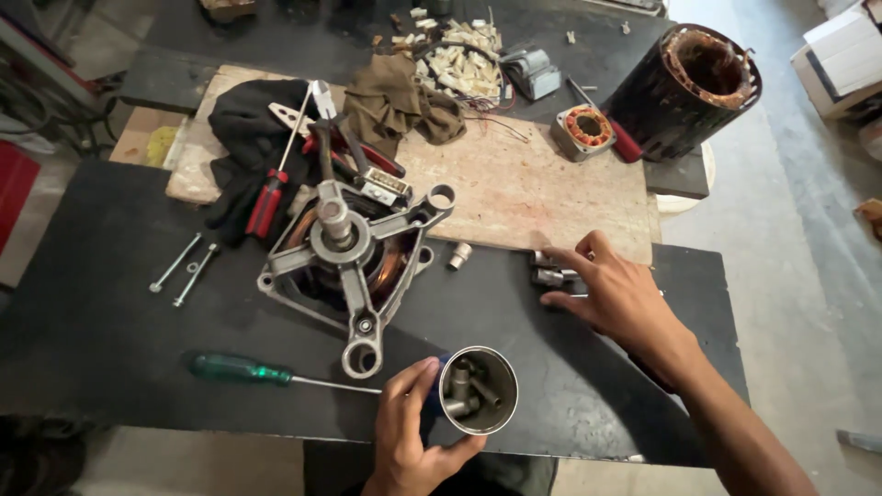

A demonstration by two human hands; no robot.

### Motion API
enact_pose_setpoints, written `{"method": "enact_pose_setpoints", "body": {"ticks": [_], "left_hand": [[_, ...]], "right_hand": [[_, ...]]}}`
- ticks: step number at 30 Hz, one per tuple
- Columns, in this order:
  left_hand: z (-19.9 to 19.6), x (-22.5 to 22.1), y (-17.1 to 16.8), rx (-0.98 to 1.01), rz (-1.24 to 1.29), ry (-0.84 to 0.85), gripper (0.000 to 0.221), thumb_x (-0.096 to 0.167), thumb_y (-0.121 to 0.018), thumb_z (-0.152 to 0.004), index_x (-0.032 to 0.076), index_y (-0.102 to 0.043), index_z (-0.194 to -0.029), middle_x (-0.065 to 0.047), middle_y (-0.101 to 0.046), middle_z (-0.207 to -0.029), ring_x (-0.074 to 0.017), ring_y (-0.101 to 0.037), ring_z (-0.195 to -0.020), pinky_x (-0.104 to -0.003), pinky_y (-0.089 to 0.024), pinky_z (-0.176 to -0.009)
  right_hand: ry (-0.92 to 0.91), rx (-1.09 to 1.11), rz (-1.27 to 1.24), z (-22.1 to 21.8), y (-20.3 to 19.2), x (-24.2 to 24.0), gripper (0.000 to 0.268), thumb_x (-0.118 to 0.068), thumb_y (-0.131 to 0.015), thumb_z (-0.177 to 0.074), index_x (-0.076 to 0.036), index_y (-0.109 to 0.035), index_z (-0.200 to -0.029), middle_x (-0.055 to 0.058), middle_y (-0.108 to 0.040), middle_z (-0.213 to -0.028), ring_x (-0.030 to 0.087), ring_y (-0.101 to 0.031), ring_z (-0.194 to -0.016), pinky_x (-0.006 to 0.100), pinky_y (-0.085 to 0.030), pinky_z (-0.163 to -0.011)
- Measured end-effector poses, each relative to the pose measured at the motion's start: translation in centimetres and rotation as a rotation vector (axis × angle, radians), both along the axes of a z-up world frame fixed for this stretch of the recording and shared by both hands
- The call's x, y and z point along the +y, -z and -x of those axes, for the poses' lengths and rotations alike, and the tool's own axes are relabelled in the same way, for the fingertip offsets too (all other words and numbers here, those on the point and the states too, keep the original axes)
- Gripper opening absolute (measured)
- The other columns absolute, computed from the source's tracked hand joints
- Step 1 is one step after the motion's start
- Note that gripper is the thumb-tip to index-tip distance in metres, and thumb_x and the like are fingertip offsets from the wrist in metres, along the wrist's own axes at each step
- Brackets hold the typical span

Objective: Disassembling and reassembling an electric motor using hand tools

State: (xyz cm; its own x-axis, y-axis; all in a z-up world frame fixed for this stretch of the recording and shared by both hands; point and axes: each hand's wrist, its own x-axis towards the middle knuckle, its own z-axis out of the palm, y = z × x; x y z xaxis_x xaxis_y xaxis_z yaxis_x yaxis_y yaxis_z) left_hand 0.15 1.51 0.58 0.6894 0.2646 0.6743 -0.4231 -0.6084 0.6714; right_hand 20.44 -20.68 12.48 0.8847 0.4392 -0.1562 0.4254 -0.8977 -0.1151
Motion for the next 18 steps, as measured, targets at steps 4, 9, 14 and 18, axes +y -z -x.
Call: {"method": "enact_pose_setpoints", "body": {"ticks": [4,9,14,18], "left_hand": [[0.2,0.2,-1.2,0.045,0.012,0.003,0.079,0.039,-0.09,-0.077,-0.003,-0.056,-0.135,-0.02,-0.064,-0.128,-0.0317,-0.07,-0.116,-0.039,-0.06,-0.1],[-0.1,0.2,-1.4,0.005,0.002,-0.002,0.078,0.044,-0.087,-0.08,-0.005,-0.057,-0.133,-0.021,-0.065,-0.124,-0.0325,-0.069,-0.112,-0.041,-0.059,-0.099],[0.0,0.3,-1.4,0.032,-0.017,-0.027,0.078,0.05,-0.082,-0.082,-0.004,-0.058,-0.132,-0.02,-0.066,-0.125,-0.0315,-0.068,-0.114,-0.041,-0.057,-0.102],[0.1,0.4,-1.4,0.032,-0.009,-0.008,0.078,0.048,-0.084,-0.082,-0.003,-0.056,-0.134,-0.021,-0.065,-0.126,-0.0331,-0.07,-0.115,-0.042,-0.058,-0.102]], "right_hand": [[-0.14,-0.075,0.152,-1.4,2.0,-0.7,0.052,-0.055,-0.07,-0.09,-0.016,-0.056,-0.122,0.008,-0.058,-0.107,0.037,-0.07,-0.079,0.053,-0.056,-0.059],[-0.196,0.035,0.325,-3.8,2.9,0.4,0.055,-0.062,-0.064,-0.087,-0.011,-0.054,-0.105,0.013,-0.065,-0.101,0.04,-0.07,-0.076,0.052,-0.053,-0.066],[-0.432,-0.073,0.362,-4.3,3.9,0.9,0.039,-0.05,-0.046,-0.105,-0.011,-0.049,-0.106,0.008,-0.062,-0.086,0.034,-0.067,-0.06,0.05,-0.051,-0.053],[-0.454,0.114,0.171,-1.7,-1.0,3.0,0.03,-0.045,-0.044,-0.106,-0.016,-0.052,-0.103,0.005,-0.067,-0.082,0.023,-0.062,-0.052,0.039,-0.049,-0.046]]}}
